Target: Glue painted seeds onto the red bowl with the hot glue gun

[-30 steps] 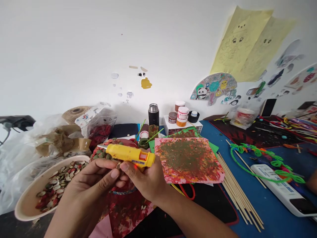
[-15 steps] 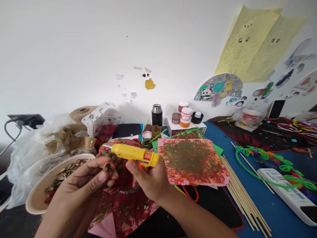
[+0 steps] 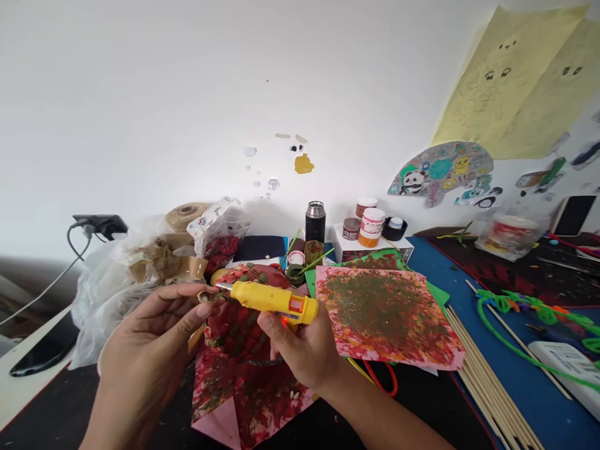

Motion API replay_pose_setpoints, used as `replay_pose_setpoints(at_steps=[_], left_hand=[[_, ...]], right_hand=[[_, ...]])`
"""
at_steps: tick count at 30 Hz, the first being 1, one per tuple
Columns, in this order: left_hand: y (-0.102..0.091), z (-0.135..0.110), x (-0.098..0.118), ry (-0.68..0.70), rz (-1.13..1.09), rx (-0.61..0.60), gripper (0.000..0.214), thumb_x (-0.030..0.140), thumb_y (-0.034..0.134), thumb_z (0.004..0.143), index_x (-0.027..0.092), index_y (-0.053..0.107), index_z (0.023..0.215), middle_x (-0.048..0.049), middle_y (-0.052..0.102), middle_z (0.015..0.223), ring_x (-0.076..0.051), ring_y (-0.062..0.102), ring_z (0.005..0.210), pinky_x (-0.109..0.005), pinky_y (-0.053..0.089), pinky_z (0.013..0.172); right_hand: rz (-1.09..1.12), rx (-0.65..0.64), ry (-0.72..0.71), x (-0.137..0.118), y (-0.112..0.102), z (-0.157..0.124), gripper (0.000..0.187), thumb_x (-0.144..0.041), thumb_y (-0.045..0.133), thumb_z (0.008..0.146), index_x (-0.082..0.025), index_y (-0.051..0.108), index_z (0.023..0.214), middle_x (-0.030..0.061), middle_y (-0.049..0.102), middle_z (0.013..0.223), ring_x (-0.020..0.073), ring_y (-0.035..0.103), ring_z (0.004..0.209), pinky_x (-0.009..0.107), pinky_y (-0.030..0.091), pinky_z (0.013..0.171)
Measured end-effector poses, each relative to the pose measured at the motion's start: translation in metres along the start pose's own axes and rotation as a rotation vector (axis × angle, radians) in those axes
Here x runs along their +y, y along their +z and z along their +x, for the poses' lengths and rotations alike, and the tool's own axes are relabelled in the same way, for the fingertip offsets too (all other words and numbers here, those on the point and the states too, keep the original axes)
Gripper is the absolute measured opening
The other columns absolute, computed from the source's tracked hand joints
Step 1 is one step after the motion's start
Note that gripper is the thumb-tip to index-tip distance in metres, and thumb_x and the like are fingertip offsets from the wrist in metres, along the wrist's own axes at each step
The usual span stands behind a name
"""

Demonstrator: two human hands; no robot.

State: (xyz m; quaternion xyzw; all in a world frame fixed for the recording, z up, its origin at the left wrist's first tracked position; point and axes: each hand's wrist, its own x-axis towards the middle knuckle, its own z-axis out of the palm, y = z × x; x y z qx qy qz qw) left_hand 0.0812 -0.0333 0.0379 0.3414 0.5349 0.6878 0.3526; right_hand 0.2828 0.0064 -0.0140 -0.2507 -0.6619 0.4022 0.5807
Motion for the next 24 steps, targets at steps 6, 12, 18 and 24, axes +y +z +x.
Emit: replay_pose_setpoints(at_steps=[6,12,18,24], left_hand=[[0.005,-0.003,0.001,0.032,0.009,0.017,0.064,0.054,0.115,0.04,0.029,0.085,0.091,-0.002,0.088,0.091,-0.019,0.082,0.078,-0.02,0.067,0.067],[0.003,-0.005,0.002,0.073,0.046,0.023,0.061,0.054,0.114,0.045,0.029,0.084,0.093,-0.0031,0.089,0.093,-0.021,0.084,0.081,-0.02,0.068,0.066],[0.003,-0.006,0.003,0.119,0.078,0.022,0.061,0.057,0.114,0.045,0.028,0.083,0.09,-0.005,0.092,0.101,-0.024,0.086,0.092,-0.021,0.07,0.071],[0.003,-0.008,0.0,0.16,0.094,0.033,0.063,0.061,0.112,0.046,0.027,0.084,0.091,-0.0054,0.092,0.099,-0.023,0.086,0.087,-0.023,0.071,0.069]], right_hand=[[-0.018,-0.029,-0.015,-0.006,0.0,0.002,0.048,-0.071,0.074,0.107,-0.023,0.083,0.103,0.0026,0.073,0.07,0.0213,0.076,0.066,0.026,0.06,0.049],[0.112,-0.036,0.047,-0.011,-0.001,0.002,0.041,-0.062,0.087,0.1,-0.022,0.08,0.093,-0.0041,0.06,0.058,0.0148,0.061,0.048,0.023,0.048,0.04],[0.134,-0.079,0.105,-0.012,-0.001,0.002,0.04,-0.06,0.093,0.094,-0.021,0.082,0.092,-0.0049,0.058,0.056,0.0135,0.057,0.045,0.021,0.041,0.036],[0.167,-0.093,0.124,-0.01,-0.002,0.001,0.034,-0.054,0.09,0.098,-0.02,0.082,0.097,-0.0053,0.059,0.058,0.0112,0.054,0.043,0.02,0.041,0.038]])
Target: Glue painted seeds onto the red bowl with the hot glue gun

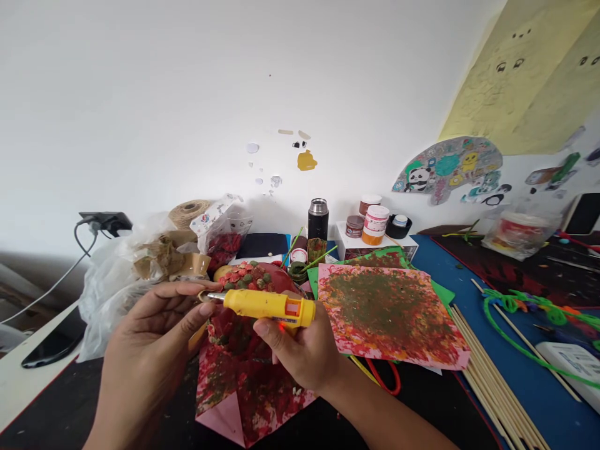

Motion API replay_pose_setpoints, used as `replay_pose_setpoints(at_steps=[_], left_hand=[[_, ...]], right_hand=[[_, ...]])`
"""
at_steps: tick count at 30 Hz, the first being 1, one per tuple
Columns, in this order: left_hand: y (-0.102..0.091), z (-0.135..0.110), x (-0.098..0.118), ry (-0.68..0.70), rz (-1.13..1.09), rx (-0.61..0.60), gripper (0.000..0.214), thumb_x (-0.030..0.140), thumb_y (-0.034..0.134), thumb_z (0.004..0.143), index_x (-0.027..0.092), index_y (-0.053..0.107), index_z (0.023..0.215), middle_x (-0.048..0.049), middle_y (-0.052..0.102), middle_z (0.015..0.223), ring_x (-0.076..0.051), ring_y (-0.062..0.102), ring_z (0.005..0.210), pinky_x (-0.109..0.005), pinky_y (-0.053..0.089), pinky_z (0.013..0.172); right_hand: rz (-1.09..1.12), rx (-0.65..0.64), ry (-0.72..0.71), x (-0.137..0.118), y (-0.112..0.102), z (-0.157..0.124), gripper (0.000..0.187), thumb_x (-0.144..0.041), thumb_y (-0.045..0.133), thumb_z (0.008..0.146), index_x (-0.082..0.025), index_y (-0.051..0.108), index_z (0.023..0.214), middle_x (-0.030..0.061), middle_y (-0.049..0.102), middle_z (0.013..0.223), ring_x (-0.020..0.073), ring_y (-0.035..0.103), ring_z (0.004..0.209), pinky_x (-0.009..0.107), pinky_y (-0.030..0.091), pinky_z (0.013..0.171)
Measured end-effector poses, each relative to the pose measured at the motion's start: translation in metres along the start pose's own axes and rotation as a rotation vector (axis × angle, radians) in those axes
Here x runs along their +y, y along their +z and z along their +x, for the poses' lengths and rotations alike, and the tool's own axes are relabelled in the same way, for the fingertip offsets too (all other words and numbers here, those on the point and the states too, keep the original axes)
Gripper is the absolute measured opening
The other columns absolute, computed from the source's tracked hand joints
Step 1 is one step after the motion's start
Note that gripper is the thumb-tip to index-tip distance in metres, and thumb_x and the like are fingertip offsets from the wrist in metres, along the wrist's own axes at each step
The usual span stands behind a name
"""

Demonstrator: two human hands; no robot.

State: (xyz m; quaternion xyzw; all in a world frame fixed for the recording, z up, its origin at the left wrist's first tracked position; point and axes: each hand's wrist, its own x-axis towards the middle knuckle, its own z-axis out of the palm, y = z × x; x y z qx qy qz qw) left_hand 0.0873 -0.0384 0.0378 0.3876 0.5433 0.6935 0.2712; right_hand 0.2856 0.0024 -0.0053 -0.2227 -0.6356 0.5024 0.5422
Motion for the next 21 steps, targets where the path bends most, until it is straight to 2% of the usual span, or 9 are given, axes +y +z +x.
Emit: replay_pose_setpoints(at_steps=[3,8,12,16,21], left_hand=[[-0.0009,-0.0005,0.0012,0.002,0.0,-0.002,0.063,0.06,0.112,0.046,0.027,0.084,0.091,-0.0051,0.091,0.099,-0.022,0.085,0.085,-0.023,0.071,0.07],[-0.0012,-0.0006,0.001,-0.011,0.022,0.002,0.064,0.061,0.112,0.045,0.027,0.086,0.093,-0.0041,0.089,0.092,-0.018,0.081,0.074,-0.019,0.066,0.058],[-0.001,-0.0007,-0.0018,-0.02,0.032,-0.005,0.064,0.06,0.112,0.046,0.027,0.086,0.094,-0.005,0.089,0.093,-0.02,0.082,0.074,-0.021,0.066,0.056],[-0.0021,-0.0011,-0.0033,-0.023,0.045,-0.015,0.063,0.058,0.111,0.047,0.027,0.086,0.096,-0.0045,0.088,0.091,-0.019,0.079,0.068,-0.02,0.061,0.048],[-0.0044,-0.0002,-0.0051,-0.013,0.059,-0.02,0.061,0.059,0.11,0.048,0.028,0.086,0.094,-0.0058,0.09,0.098,-0.022,0.082,0.078,-0.022,0.065,0.055]], right_hand=[[-0.011,0.002,-0.034,-0.0004,-0.0003,-0.0007,0.032,-0.051,0.086,0.102,-0.02,0.082,0.098,-0.0051,0.059,0.058,0.0115,0.054,0.043,0.021,0.04,0.038],[-0.06,-0.001,-0.069,-0.002,-0.0002,0.0006,0.032,-0.051,0.083,0.103,-0.021,0.081,0.094,-0.0051,0.057,0.059,0.0124,0.054,0.047,0.023,0.041,0.042],[-0.152,0.032,-0.114,-0.0013,0.0,0.0013,0.04,-0.058,0.078,0.105,-0.02,0.081,0.094,-0.0015,0.064,0.068,0.014,0.059,0.055,0.026,0.048,0.051],[-0.197,0.035,-0.118,0.0001,0.0001,0.0009,0.048,-0.064,0.071,0.108,-0.02,0.08,0.092,-0.0003,0.065,0.069,0.0141,0.059,0.055,0.026,0.048,0.051],[-0.213,0.05,-0.19,0.0001,0.0002,0.0018,0.045,-0.061,0.073,0.109,-0.019,0.084,0.097,0.0017,0.071,0.075,0.015,0.065,0.06,0.026,0.051,0.054]])
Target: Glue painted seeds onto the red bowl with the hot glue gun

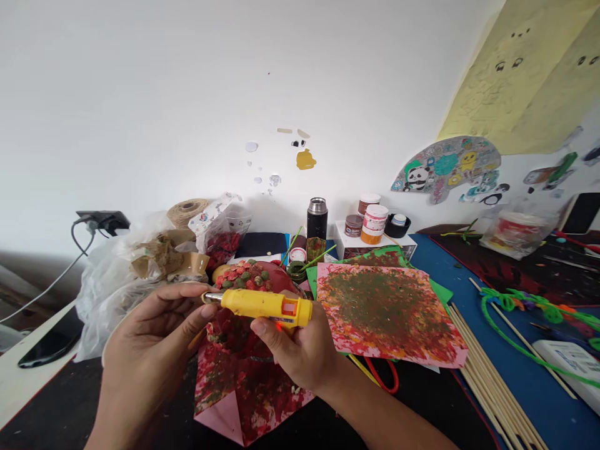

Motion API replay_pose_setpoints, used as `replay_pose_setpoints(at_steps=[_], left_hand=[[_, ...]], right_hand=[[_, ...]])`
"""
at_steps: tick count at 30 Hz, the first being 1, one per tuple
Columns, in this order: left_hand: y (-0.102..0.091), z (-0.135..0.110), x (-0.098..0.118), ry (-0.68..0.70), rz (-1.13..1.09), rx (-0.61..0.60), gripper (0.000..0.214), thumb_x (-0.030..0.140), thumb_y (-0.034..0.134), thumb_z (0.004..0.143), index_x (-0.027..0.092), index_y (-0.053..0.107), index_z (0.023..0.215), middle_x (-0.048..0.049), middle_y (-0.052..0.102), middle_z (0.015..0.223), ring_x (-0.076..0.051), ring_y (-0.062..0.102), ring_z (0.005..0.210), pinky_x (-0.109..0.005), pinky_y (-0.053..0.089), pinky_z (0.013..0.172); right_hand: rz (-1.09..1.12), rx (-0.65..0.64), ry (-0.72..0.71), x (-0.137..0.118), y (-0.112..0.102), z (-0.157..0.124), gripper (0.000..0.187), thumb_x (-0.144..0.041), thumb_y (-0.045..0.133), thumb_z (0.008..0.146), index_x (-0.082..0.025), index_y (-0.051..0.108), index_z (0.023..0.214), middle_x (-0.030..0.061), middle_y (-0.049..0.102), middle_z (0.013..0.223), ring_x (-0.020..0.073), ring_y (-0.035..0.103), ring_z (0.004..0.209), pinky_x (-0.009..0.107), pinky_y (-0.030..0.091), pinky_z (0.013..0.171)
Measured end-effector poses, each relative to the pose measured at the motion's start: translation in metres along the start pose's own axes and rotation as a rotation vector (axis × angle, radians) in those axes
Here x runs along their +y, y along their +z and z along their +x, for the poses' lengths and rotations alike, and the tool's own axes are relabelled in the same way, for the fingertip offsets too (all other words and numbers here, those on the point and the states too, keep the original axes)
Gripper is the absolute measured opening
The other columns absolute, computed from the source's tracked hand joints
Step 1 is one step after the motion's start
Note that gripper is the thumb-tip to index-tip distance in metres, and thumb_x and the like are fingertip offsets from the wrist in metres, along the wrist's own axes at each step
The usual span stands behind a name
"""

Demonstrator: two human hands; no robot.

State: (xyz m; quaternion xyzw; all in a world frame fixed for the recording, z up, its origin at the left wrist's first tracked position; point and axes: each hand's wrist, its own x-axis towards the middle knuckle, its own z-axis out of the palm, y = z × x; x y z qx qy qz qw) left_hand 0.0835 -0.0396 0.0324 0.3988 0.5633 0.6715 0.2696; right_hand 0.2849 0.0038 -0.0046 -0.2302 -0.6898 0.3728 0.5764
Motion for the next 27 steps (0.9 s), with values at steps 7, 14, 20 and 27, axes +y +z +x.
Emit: replay_pose_setpoints(at_steps=[7,14,20,27], left_hand=[[0.0012,0.0001,-0.0006,-0.017,0.011,-0.005,0.061,0.06,0.11,0.048,0.028,0.087,0.095,-0.0061,0.09,0.097,-0.02,0.079,0.072,-0.021,0.061,0.05],[0.0022,0.0008,0.0007,-0.015,0.007,-0.008,0.061,0.06,0.11,0.048,0.028,0.086,0.094,-0.0052,0.089,0.092,-0.019,0.077,0.066,-0.022,0.06,0.047],[0.0015,0.0011,-0.0008,-0.018,0.003,0.004,0.063,0.061,0.109,0.046,0.027,0.086,0.094,-0.0052,0.089,0.094,-0.02,0.079,0.071,-0.023,0.063,0.051],[0.0003,-0.0006,0.0011,-0.032,-0.007,-0.006,0.063,0.06,0.11,0.047,0.026,0.085,0.094,-0.0065,0.089,0.095,-0.022,0.081,0.075,-0.022,0.062,0.052]], right_hand=[[-0.022,-0.002,-0.035,0.002,0.0001,-0.0007,0.042,-0.058,0.072,0.111,-0.02,0.087,0.103,0.0024,0.073,0.077,0.0156,0.067,0.06,0.027,0.053,0.054],[-0.022,-0.027,-0.026,0.0007,0.0002,-0.0013,0.042,-0.058,0.071,0.112,-0.019,0.087,0.105,0.0035,0.076,0.078,0.0172,0.072,0.063,0.027,0.059,0.059],[-0.035,-0.022,-0.011,0.002,0.001,-0.0014,0.047,-0.062,0.07,0.111,-0.019,0.087,0.105,0.0044,0.076,0.079,0.0171,0.072,0.063,0.027,0.061,0.059],[-0.043,-0.042,0.003,0.0008,0.0001,-0.0024,0.041,-0.059,0.069,0.111,-0.023,0.086,0.106,0.004,0.078,0.081,0.0175,0.07,0.062,0.029,0.062,0.06]])
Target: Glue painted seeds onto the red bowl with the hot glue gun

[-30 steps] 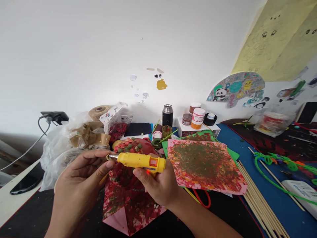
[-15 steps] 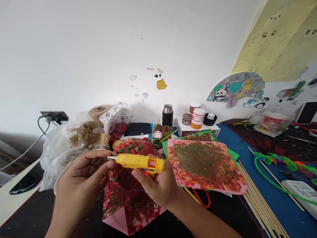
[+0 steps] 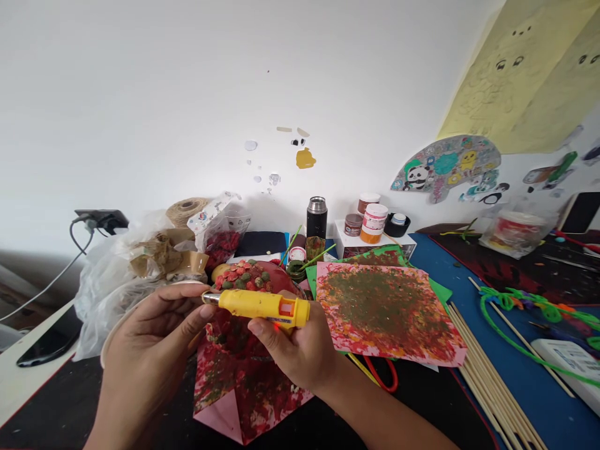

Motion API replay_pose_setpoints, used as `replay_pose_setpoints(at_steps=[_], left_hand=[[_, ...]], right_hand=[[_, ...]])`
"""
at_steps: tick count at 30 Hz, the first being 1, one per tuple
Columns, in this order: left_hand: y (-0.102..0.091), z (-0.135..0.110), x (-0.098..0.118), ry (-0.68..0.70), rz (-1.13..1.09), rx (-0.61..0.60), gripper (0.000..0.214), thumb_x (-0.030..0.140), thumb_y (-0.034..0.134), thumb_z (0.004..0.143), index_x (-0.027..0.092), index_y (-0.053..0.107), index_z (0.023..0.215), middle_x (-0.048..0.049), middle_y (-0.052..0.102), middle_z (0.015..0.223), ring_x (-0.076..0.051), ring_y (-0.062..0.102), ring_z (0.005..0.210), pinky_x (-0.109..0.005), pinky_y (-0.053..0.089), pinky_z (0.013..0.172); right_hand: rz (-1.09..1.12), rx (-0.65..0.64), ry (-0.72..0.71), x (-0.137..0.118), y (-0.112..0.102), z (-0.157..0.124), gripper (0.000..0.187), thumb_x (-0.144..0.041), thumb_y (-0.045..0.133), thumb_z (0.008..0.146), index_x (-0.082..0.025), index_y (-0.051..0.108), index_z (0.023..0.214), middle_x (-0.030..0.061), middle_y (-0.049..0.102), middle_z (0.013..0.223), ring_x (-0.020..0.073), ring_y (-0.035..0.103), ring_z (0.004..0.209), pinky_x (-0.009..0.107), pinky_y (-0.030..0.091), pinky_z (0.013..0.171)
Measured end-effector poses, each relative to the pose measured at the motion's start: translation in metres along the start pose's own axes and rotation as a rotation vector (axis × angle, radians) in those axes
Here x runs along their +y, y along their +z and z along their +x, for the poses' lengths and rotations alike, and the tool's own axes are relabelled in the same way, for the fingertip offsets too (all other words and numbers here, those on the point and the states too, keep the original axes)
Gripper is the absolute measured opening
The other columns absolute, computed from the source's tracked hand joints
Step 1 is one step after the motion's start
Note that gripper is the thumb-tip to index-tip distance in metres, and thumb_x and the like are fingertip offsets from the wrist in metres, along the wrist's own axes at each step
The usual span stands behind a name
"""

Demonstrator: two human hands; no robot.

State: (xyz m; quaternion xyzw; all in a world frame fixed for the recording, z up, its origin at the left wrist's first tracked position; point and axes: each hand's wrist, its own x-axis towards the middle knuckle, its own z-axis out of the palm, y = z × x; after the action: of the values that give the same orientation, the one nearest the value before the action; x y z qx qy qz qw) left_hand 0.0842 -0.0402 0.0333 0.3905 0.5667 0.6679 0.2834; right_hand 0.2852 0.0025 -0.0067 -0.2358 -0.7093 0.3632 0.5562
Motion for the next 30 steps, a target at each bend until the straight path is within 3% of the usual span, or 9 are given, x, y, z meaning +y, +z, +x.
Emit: replay_pose_setpoints(at_steps=[8,15,30], left_hand=[[-0.0001,-0.0006,-0.0006,-0.003,-0.01,-0.009,0.062,0.061,0.11,0.047,0.026,0.086,0.093,-0.0062,0.088,0.092,-0.02,0.078,0.07,-0.022,0.059,0.048],[0.0,-0.0002,-0.0005,-0.016,-0.011,-0.006,0.064,0.061,0.111,0.046,0.025,0.086,0.094,-0.0069,0.089,0.095,-0.02,0.079,0.072,-0.021,0.06,0.05],[-0.0002,-0.0006,-0.0017,-0.016,0.02,0.012,0.064,0.061,0.109,0.047,0.027,0.086,0.096,-0.0061,0.087,0.091,-0.021,0.077,0.071,-0.021,0.057,0.047]], right_hand=[[0.017,0.018,-0.009,-0.0005,-0.0008,0.0016,0.033,-0.053,0.074,0.109,-0.023,0.086,0.102,0.0022,0.076,0.078,0.0161,0.066,0.058,0.028,0.06,0.059],[-0.082,-0.005,0.003,0.0007,-0.0012,0.0012,0.046,-0.061,0.067,0.112,-0.021,0.085,0.1,0.0033,0.074,0.077,0.0179,0.069,0.062,0.029,0.059,0.059],[-0.057,0.025,-0.014,0.0021,-0.0008,-0.0002,0.044,-0.06,0.069,0.111,-0.021,0.084,0.099,0.0042,0.077,0.08,0.0174,0.071,0.063,0.029,0.058,0.06]])
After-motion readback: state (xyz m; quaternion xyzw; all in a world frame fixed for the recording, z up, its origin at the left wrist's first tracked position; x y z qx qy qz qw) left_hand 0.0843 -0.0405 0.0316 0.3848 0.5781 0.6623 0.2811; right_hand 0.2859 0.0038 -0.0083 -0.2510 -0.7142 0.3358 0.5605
